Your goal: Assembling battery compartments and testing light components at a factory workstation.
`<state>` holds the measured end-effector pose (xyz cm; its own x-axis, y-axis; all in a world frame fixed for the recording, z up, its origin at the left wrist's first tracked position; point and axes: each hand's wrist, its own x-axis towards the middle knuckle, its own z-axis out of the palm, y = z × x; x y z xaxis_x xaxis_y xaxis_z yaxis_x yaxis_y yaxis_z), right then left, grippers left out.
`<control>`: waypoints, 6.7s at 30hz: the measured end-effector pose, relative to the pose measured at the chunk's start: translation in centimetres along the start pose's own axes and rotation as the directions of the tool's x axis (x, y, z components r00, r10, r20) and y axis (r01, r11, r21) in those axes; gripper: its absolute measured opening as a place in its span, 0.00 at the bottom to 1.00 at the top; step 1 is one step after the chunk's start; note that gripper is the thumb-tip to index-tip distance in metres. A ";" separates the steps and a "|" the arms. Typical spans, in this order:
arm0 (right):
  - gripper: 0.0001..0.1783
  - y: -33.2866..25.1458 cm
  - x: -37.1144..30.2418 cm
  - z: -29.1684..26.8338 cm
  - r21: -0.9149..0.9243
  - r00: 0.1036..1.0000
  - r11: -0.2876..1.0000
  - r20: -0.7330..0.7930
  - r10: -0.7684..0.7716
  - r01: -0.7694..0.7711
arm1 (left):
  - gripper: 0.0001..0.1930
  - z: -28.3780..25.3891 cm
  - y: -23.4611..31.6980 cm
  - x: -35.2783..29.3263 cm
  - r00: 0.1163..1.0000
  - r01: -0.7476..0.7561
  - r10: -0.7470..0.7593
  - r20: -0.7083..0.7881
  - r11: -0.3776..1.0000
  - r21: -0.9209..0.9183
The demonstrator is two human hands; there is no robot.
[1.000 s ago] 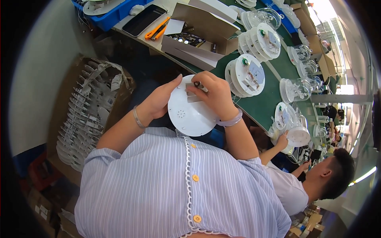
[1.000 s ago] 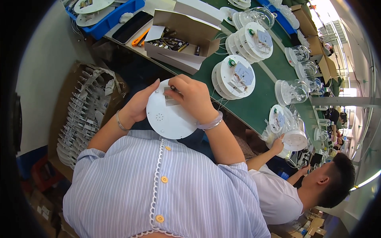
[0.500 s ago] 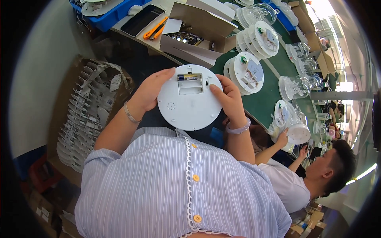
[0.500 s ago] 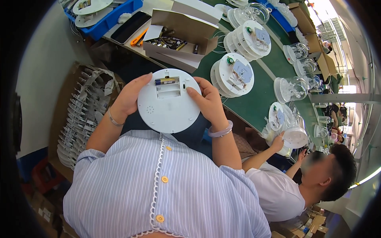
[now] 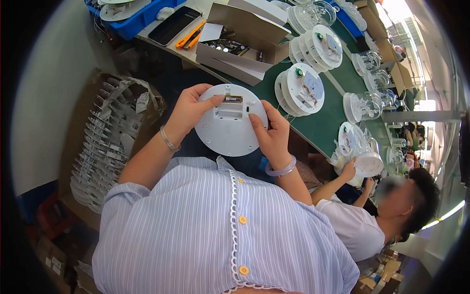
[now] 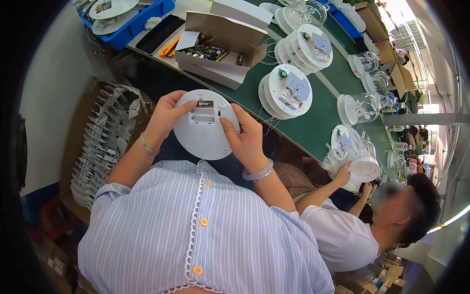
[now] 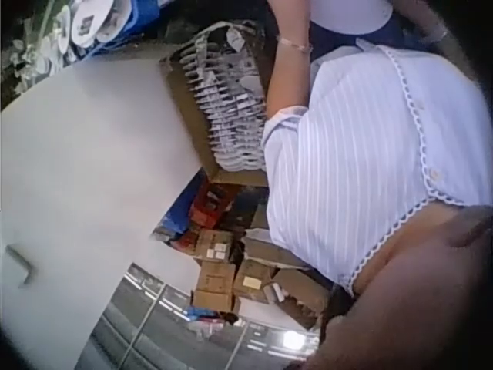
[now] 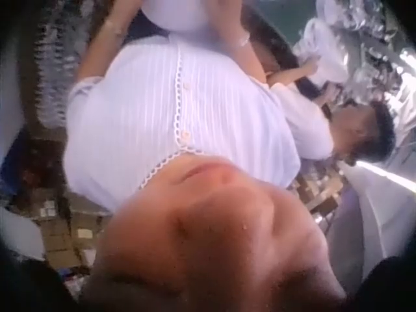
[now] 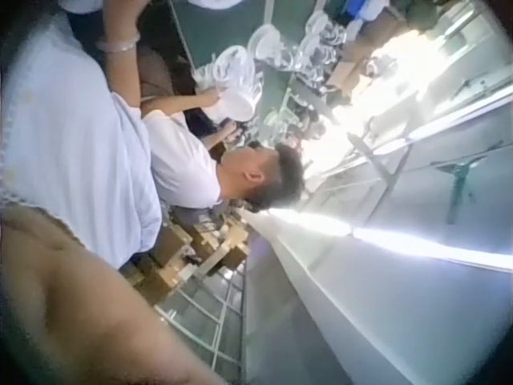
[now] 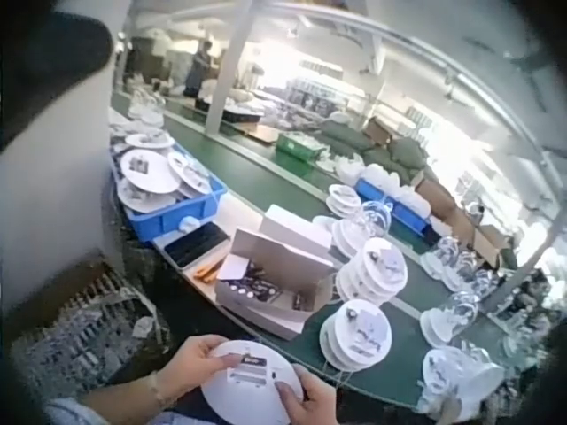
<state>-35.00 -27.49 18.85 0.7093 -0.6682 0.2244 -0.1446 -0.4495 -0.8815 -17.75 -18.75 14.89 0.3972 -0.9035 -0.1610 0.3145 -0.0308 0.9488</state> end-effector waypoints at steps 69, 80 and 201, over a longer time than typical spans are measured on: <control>0.17 0.9 5.7 1.1 0.004 0.953 0.956 0.091 0.291 -0.292 | 0.21 -0.4 0.3 -1.4 0.995 -0.092 0.092 0.030 0.996 0.002; 0.12 0.9 14.5 2.0 -0.672 0.998 0.740 -0.019 -0.063 0.034 | 0.20 -1.4 -0.3 -1.0 0.996 -0.027 0.011 -0.086 0.983 -0.182; 0.24 -9.0 2.7 1.2 0.515 0.804 0.857 0.502 -0.318 0.017 | 0.23 -6.3 10.5 -11.5 0.776 -0.515 0.617 -0.130 0.503 -0.694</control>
<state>-31.01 -24.52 26.90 0.9628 -0.0971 0.2521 0.2436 -0.0912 -0.9656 -13.58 -6.01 24.94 0.6142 -0.6651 0.4248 0.5519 0.7468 0.3712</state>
